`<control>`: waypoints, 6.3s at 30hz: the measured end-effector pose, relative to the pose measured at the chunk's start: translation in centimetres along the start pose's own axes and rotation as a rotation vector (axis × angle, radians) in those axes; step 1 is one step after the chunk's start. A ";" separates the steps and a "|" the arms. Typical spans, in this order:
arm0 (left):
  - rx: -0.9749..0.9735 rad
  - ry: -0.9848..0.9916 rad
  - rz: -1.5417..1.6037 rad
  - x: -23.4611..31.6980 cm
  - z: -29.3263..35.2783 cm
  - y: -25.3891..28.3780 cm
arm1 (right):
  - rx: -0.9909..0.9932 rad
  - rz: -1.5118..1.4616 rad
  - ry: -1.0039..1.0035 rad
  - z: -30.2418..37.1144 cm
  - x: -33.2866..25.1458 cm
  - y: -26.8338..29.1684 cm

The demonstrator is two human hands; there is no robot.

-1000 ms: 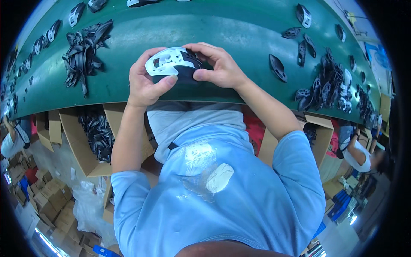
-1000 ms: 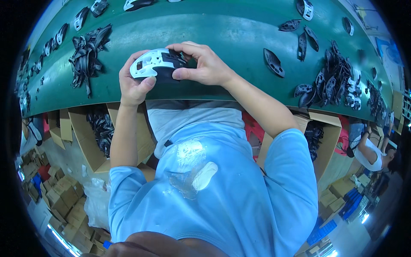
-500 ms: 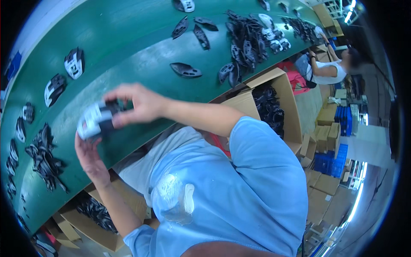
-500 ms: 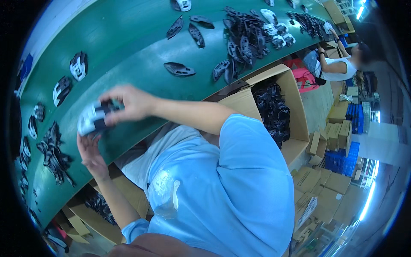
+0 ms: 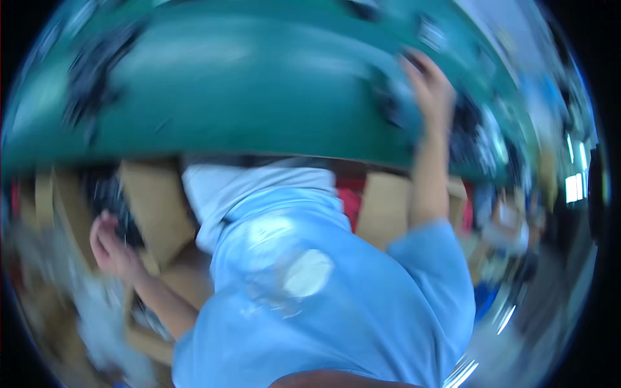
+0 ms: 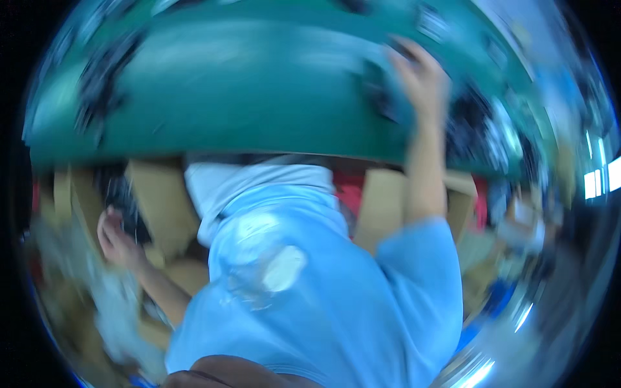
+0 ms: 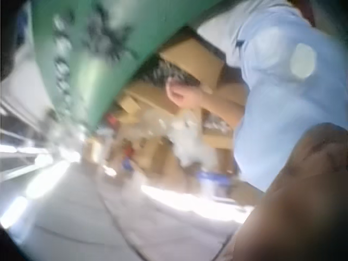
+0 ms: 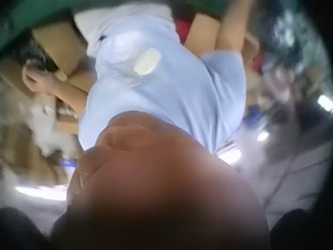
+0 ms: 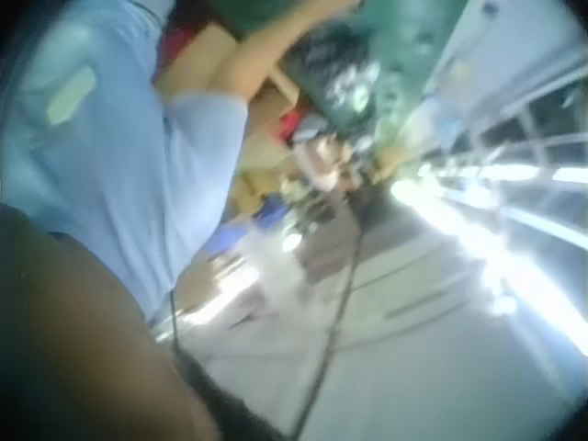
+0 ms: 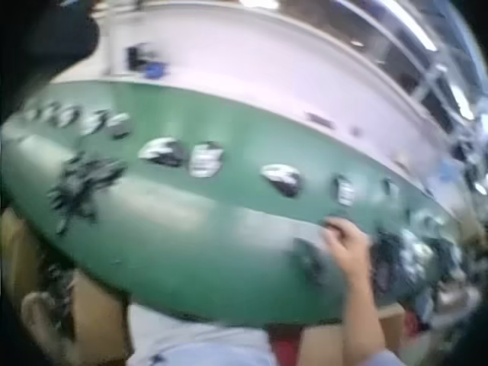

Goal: Manually assemble plastic components onto a white electronic device shell at a factory assembly line.

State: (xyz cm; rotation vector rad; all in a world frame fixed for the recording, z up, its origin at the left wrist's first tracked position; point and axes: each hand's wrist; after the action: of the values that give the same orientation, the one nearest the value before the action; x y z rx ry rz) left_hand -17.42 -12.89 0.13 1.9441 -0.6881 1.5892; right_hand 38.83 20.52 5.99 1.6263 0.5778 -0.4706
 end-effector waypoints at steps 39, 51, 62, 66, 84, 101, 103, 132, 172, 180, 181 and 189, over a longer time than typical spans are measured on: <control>0.978 1.058 0.288 -33.3 16.8 34.1 | 0.150 0.204 0.383 8.3 -0.7 1.8; 1.034 0.750 0.858 -26.2 23.6 34.1 | 0.092 0.139 0.607 6.3 -7.4 -0.9; 0.352 0.104 1.170 -2.3 12.1 7.5 | -0.484 -0.537 0.935 14.6 -26.0 -16.2; 0.052 0.129 1.167 0.6 7.6 -4.7 | -0.340 -0.658 1.078 14.7 -29.0 -18.4; -0.367 0.336 0.918 3.1 3.0 -18.8 | -0.546 -0.778 0.624 8.2 -19.3 -14.6; -0.487 0.007 0.477 4.4 -0.3 -24.7 | -0.137 -0.336 0.865 3.5 -16.3 -15.1; -0.489 -0.673 -0.339 4.9 -4.4 -25.0 | -0.211 -0.131 0.969 0.9 -14.4 -13.5; -0.887 -0.084 0.266 -0.3 -9.0 -21.6 | 0.249 0.119 0.272 -1.3 2.0 1.3; -0.371 0.030 0.702 1.0 -0.9 -20.7 | -0.260 -0.752 0.535 9.6 -20.7 -15.2; -0.382 0.091 0.591 1.5 0.0 -20.2 | -0.584 -0.737 0.582 9.4 -18.6 -14.4; -0.406 0.072 0.537 1.5 -0.1 -20.0 | -0.585 -0.741 0.577 9.6 -18.6 -14.7; -0.351 -0.018 0.437 1.6 0.0 -20.3 | -0.361 -0.772 0.575 10.0 -18.9 -14.2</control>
State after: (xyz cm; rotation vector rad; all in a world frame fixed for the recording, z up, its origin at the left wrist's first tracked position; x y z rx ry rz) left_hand -3.40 1.83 0.03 1.6223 -1.3724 1.5570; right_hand 15.39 9.93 5.00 1.1319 1.6490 -0.4100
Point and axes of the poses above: each hand's wrist, its own z-axis away from the middle knuckle, its own y-axis out of the back of the hand, x = y × z, and after that the axes turned 5 degrees about z, right-handed
